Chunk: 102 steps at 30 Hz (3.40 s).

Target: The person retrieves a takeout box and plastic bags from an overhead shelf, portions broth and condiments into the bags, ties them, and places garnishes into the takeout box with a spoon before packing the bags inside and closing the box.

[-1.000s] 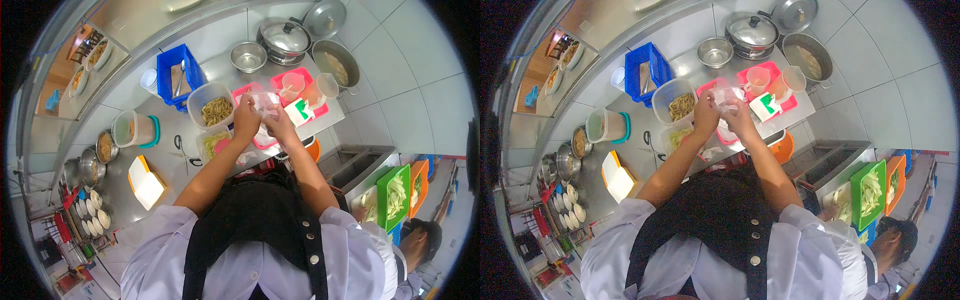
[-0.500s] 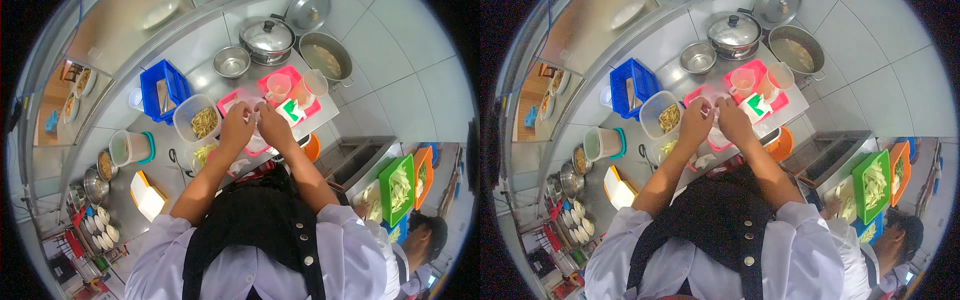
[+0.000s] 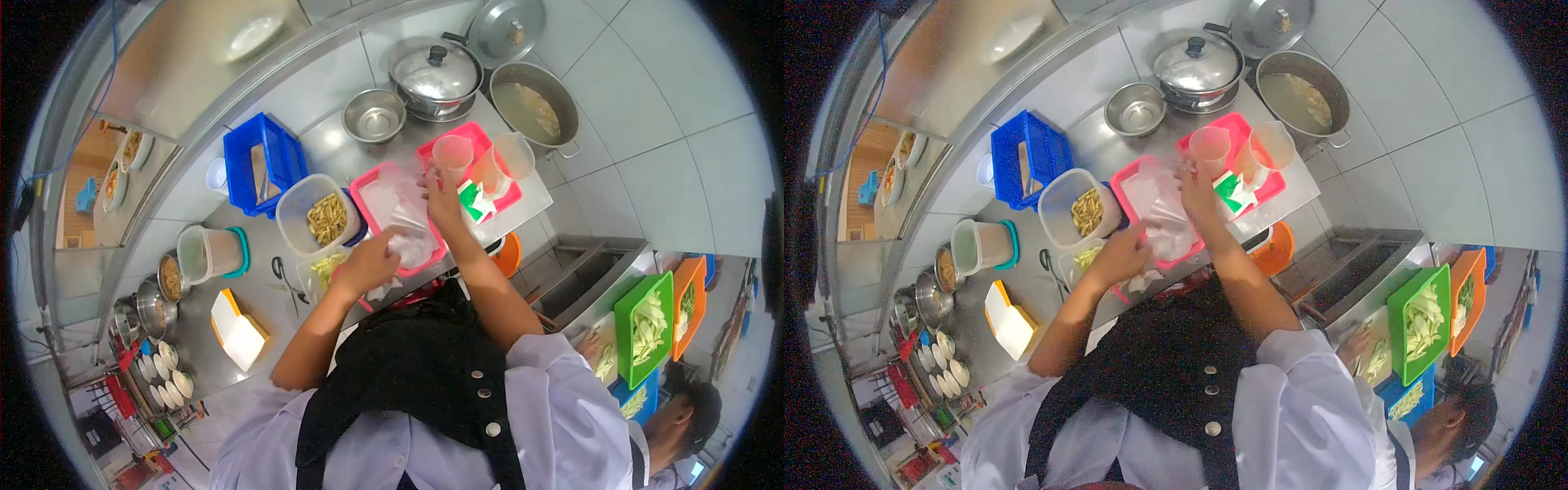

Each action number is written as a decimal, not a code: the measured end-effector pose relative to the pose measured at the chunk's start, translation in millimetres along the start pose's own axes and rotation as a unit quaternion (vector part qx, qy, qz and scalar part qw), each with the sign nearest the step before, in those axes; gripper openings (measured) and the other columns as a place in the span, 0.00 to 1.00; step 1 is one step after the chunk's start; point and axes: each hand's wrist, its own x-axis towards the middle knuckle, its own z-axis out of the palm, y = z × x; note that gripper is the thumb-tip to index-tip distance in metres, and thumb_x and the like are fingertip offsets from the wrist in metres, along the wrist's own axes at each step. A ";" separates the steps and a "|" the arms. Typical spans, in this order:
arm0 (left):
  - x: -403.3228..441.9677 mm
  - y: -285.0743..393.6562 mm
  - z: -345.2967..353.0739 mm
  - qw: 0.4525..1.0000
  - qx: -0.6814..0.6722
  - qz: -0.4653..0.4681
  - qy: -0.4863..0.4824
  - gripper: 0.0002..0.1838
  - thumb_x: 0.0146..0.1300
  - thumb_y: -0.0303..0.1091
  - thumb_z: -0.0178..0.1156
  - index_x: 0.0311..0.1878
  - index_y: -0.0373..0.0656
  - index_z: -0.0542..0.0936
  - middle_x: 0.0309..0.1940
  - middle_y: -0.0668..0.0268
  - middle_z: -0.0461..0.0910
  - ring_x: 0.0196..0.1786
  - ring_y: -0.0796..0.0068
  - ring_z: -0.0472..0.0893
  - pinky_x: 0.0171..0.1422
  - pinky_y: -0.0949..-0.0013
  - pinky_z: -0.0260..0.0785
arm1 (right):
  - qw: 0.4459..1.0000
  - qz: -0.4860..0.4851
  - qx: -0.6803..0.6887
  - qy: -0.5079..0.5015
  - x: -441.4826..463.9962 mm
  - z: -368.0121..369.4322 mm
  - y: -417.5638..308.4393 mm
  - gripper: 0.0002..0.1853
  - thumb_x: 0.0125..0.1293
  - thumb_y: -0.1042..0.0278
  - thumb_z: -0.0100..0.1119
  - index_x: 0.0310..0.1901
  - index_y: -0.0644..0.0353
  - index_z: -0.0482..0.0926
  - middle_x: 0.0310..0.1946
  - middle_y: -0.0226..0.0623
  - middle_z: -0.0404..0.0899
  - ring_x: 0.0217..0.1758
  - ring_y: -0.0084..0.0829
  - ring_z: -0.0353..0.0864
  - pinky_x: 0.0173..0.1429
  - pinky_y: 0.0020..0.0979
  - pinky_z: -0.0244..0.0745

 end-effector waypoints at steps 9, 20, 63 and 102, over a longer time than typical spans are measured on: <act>-57.8 20.2 4.0 0.990 -0.018 -0.017 -0.141 0.17 0.83 0.41 0.58 0.62 0.44 0.88 0.33 0.57 0.87 0.36 0.70 0.88 0.44 0.58 0.80 | 0.978 -0.159 -0.092 0.101 19.8 -12.6 -46.2 0.10 0.84 0.73 0.51 0.56 0.66 0.79 0.44 0.40 0.85 0.50 0.31 0.86 0.56 0.34 0.80; -52.8 71.5 2.0 0.990 0.109 -0.079 -0.051 0.42 0.70 0.29 0.59 0.87 0.54 0.59 0.30 0.38 0.83 0.36 0.32 0.85 0.46 0.35 0.75 | 0.970 -0.202 -0.136 0.019 88.0 -134.5 -273.1 0.22 0.81 0.78 0.50 0.73 0.64 0.71 0.41 0.32 0.84 0.39 0.24 0.81 0.49 0.30 0.79; 2.8 5.0 -30.4 0.994 0.048 -0.003 0.101 0.06 0.78 0.28 0.59 0.42 0.37 0.75 0.31 0.49 0.78 0.34 0.53 0.83 0.40 0.54 0.74 | 0.939 -0.079 -0.318 -0.106 263.2 -330.3 -173.8 0.26 0.82 0.70 0.54 0.78 0.59 0.74 0.51 0.29 0.88 0.49 0.23 0.82 0.61 0.29 0.78; 79.5 -42.8 40.1 0.974 0.107 0.200 -0.007 0.18 0.66 0.46 0.70 0.38 0.37 0.88 0.34 0.45 0.88 0.40 0.42 0.88 0.48 0.48 0.79 | 0.877 -0.134 -0.458 0.050 -238.7 -61.4 -88.2 0.19 0.80 0.73 0.56 0.68 0.67 0.82 0.44 0.56 0.84 0.52 0.57 0.84 0.58 0.51 0.77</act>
